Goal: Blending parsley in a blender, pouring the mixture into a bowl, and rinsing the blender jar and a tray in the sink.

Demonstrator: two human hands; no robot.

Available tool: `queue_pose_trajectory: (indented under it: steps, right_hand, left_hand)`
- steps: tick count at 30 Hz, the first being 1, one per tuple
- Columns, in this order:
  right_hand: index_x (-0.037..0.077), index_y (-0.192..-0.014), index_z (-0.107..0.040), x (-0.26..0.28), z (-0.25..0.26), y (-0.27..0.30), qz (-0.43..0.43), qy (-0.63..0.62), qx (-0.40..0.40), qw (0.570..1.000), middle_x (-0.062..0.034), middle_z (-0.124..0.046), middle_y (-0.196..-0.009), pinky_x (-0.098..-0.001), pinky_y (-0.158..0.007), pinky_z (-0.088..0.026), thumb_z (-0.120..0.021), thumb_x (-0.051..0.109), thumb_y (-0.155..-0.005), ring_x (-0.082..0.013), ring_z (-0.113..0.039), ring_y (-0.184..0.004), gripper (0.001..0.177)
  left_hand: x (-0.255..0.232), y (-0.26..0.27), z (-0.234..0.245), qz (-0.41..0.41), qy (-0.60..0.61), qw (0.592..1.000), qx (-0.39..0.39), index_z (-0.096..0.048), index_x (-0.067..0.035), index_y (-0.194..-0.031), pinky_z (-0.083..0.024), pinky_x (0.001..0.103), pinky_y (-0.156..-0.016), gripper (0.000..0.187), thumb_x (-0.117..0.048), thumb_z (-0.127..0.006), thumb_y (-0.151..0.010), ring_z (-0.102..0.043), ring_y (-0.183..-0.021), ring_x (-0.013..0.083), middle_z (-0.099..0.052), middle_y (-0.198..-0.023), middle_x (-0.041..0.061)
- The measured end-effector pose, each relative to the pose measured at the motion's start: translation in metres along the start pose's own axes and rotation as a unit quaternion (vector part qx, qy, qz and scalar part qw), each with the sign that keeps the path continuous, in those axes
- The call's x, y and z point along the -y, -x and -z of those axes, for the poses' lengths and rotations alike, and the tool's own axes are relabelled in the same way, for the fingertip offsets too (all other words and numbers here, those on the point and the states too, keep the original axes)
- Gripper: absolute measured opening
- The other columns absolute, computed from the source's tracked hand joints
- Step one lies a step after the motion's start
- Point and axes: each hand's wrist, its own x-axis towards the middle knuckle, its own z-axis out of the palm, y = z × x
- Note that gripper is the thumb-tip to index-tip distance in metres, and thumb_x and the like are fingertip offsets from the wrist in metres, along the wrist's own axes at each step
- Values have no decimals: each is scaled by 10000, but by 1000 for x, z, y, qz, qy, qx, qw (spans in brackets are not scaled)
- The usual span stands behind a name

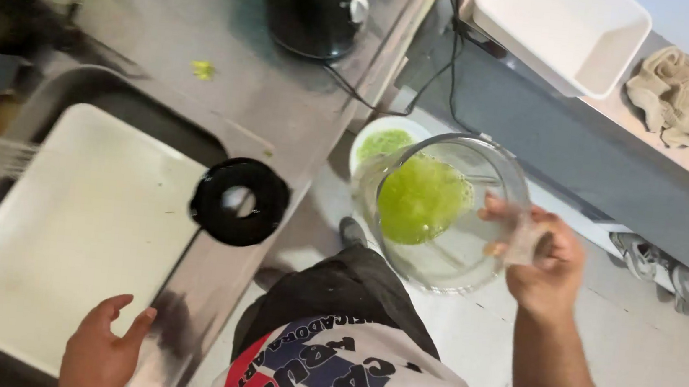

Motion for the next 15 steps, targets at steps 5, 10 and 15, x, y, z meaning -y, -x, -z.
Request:
queue_pose_trajectory:
  steps: [5, 10, 15]
  right_hand:
    - [70, -1088, -698, -111, 63, 47, -158, 115, -136, 971, -144, -755, -1243, -406, -1069, -631, -853, 56, -846, -273, -765, -1169, 288]
    - [73, -1176, -742, -276, 122, 92, -263, 230, -155, 924, -55, -758, -1181, -313, -1018, -539, -943, 115, -800, -185, -694, -1110, 428]
    - [102, -1182, -741, -444, 171, 132, -354, 374, -101, 851, -36, -741, -1115, -344, -805, -544, -969, 224, -770, -213, -685, -964, 486]
  left_hand:
    - [-18, -24, -50, -25, -58, 997, -40, -715, -212, -1418, -507, 472, -1093, 713, -653, -664, -860, -667, -1323, 311, -695, -1483, 35]
    - [6, -40, -102, -26, -119, 968, -221, -811, -153, -1297, -559, 461, -943, 726, -716, -816, -839, -767, -1075, 391, -832, -1158, 116]
    - [-26, -14, -100, -2, -179, 957, -229, -846, -80, -1394, -520, 508, -1009, 753, -705, -811, -975, -719, -1182, 401, -801, -1317, 187]
